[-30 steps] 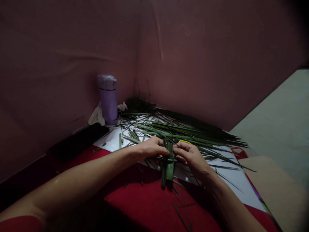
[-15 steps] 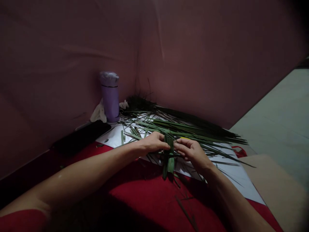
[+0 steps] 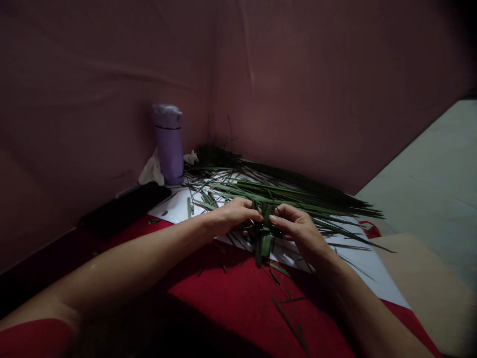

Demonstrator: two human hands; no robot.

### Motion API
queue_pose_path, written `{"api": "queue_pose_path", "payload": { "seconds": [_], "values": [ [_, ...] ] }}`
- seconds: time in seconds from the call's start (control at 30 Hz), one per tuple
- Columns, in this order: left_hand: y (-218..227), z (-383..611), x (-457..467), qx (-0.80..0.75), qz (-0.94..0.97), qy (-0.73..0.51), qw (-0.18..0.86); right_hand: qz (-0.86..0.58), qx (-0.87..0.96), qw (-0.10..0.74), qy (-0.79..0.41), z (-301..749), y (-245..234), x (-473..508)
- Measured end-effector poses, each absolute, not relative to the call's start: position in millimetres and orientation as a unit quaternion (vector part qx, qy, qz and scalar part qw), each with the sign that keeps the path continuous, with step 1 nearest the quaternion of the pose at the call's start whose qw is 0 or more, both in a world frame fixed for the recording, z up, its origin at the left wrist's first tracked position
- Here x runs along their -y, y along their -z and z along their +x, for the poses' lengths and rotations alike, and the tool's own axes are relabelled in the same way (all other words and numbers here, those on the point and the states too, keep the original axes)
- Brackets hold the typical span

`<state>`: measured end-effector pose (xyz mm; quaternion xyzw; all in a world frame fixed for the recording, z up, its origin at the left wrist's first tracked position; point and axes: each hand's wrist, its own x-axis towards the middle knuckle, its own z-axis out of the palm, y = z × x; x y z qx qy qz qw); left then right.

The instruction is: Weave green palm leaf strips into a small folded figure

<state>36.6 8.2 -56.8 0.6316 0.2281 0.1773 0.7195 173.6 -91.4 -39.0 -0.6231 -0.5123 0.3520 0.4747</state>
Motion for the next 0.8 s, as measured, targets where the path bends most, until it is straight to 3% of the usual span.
{"api": "queue_pose_path", "payload": {
  "seconds": [0.8],
  "values": [
    [58.3,34.2,-12.1,-0.23,0.649,-0.175,0.703,-0.611,0.539,0.482,-0.322,178.4,53.1,86.0]
  ]
}}
